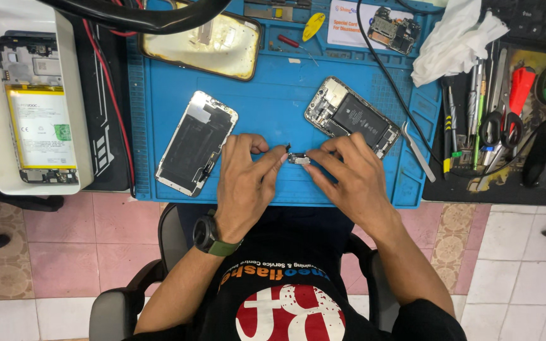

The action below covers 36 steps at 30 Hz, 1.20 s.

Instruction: The person disassembles a smartphone on a blue repair mat, opening the back cover and removing internal components. They transfer small parts between two opened phone bodies, press a component into place, and at the end hold up a working phone with its screen lit while handling small parts.

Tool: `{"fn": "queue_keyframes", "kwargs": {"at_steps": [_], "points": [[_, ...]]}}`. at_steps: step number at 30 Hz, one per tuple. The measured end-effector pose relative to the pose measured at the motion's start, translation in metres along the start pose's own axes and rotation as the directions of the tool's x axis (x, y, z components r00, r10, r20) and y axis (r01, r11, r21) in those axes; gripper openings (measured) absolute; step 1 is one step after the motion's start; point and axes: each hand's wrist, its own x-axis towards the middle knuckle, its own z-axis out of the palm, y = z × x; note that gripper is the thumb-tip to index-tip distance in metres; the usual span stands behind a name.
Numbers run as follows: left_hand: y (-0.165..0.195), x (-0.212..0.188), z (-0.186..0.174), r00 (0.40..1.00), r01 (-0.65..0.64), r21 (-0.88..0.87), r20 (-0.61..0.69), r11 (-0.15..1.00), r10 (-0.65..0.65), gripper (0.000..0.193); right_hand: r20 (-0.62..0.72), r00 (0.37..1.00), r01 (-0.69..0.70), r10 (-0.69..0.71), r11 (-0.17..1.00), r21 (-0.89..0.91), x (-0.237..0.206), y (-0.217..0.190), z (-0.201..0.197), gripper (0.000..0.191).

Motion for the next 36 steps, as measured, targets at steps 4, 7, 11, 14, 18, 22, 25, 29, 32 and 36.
{"fn": "queue_keyframes", "kwargs": {"at_steps": [4,7,11,14,18,22,25,29,32,36], "points": [[-0.001,0.002,0.0,1.0,0.006,-0.011,-0.011,1.0,-0.006,0.016,0.015,0.999,-0.029,0.029,0.999,0.024,-0.002,0.003,-0.006,0.026],[-0.002,0.004,-0.002,0.999,0.036,-0.057,-0.024,0.998,-0.038,0.014,-0.035,0.995,-0.093,0.094,0.995,0.038,-0.007,0.006,-0.013,0.025],[0.0,0.003,-0.003,0.989,0.127,-0.18,-0.05,0.976,-0.138,0.013,-0.142,0.976,-0.161,0.166,0.986,0.046,-0.018,0.003,-0.016,0.026],[0.002,0.001,-0.004,0.976,0.178,-0.236,-0.079,0.955,-0.201,0.014,-0.159,0.966,-0.187,0.206,0.975,0.124,-0.026,-0.006,-0.008,0.026],[0.008,-0.011,-0.006,0.97,0.17,-0.204,-0.138,0.964,-0.2,0.014,-0.159,0.964,-0.195,0.215,0.972,0.131,-0.028,-0.015,0.007,0.024],[0.017,-0.032,0.0,0.97,0.006,0.162,-0.242,0.987,0.034,0.014,-0.239,0.943,-0.206,0.229,0.971,0.119,-0.028,-0.021,0.011,0.023],[0.024,-0.048,0.009,0.975,-0.011,0.217,-0.216,0.976,0.059,0.016,-0.277,0.94,-0.166,0.201,0.975,0.145,-0.025,-0.025,0.014,0.022],[0.024,-0.061,0.009,0.979,-0.037,0.162,-0.192,0.986,0.069,0.02,-0.25,0.952,-0.137,0.179,0.975,0.174,-0.02,-0.028,0.02,0.023],[0.022,-0.062,-0.003,0.975,-0.032,0.047,-0.218,0.998,0.041,0.02,-0.243,0.956,-0.125,0.164,0.978,0.166,-0.018,-0.028,0.024,0.024],[0.022,-0.057,-0.019,0.955,0.247,-0.251,-0.101,0.936,-0.279,0.018,-0.277,0.951,-0.09,0.135,0.981,0.17,-0.02,-0.031,0.024,0.024]]}}
